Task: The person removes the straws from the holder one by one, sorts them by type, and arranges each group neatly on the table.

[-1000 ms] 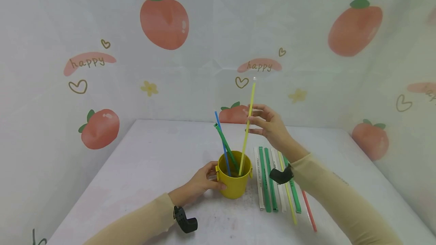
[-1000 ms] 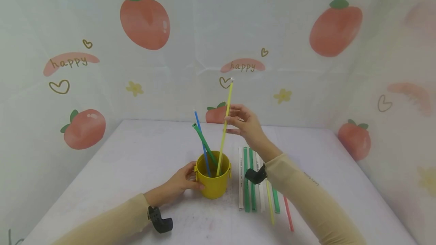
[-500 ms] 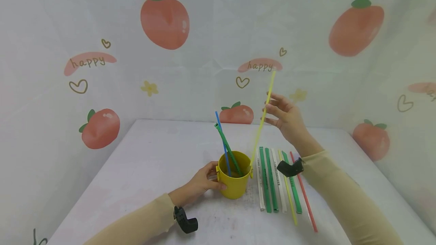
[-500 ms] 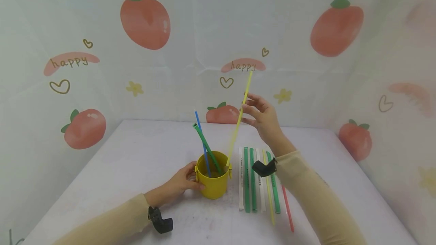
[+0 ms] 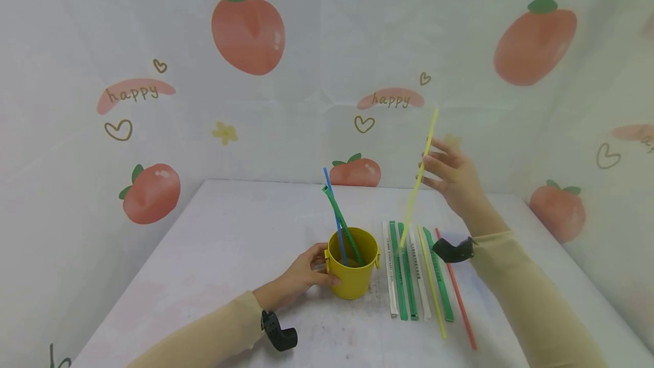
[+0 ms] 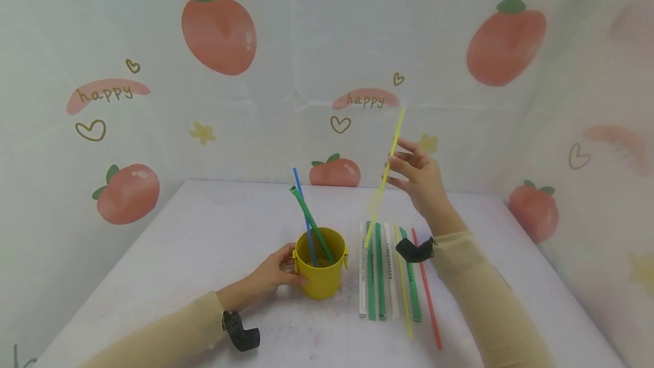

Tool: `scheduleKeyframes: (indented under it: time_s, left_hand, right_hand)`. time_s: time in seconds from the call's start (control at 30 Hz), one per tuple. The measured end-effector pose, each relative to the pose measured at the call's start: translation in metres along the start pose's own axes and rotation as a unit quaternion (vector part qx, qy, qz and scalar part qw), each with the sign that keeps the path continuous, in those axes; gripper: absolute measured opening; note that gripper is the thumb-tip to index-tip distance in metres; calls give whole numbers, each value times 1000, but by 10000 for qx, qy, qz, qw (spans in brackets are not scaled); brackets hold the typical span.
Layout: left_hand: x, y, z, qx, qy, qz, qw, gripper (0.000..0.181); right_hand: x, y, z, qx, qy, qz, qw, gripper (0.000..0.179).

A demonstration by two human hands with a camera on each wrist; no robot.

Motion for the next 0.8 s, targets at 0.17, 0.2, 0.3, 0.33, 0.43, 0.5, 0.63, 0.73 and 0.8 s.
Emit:
scheduleKeyframes:
  time_s: [0.17, 0.2, 0.3, 0.33, 0.43, 0.5, 0.63, 0.73, 0.8]
  left_hand:
    - [0, 0, -1, -1, -13, 9, 10000, 67]
    - [0, 0, -1, 11, -12, 10, 10000, 67]
    - [0, 0, -2, 9, -21, 17, 10000, 67]
    - [1, 0, -2, 23, -21, 23, 10000, 67]
    - [1, -1, -2, 8, -17, 32, 10000, 67]
    - [1, -1, -3, -1, -23, 28, 10000, 67]
    - [1, -1, -1, -25, -13, 10, 10000, 66]
    - [0, 0, 0, -21, -8, 1, 10000, 66]
    - [0, 0, 0, 6, 1, 5, 10000, 66]
  right_hand:
    - [6, 12, -3, 57, -124, 53, 9999, 34]
    - [7, 15, -4, 123, -160, 39, 9998, 34]
    - [10, 22, -8, 399, -266, -53, 9988, 34]
    - [12, 24, -9, 482, -301, -79, 9984, 34]
    - [14, 31, -14, 663, -399, -150, 9969, 35]
    - [16, 35, -16, 740, -458, -181, 9960, 36]
    - [19, 44, -21, 865, -580, -206, 9943, 35]
    - [22, 52, -25, 1124, -694, -196, 9910, 36]
    - [26, 58, -29, 1427, -801, -184, 9864, 39]
Point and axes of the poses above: each hand's wrist, its own x-axis away from the middle knuckle, its own y-axis out of the back of the hand, z = x × y, the point moved 4 cm from there along -x, towards the middle knuckle, and after that the axes turned 2 degrees about -x, right-handed, at the moved point
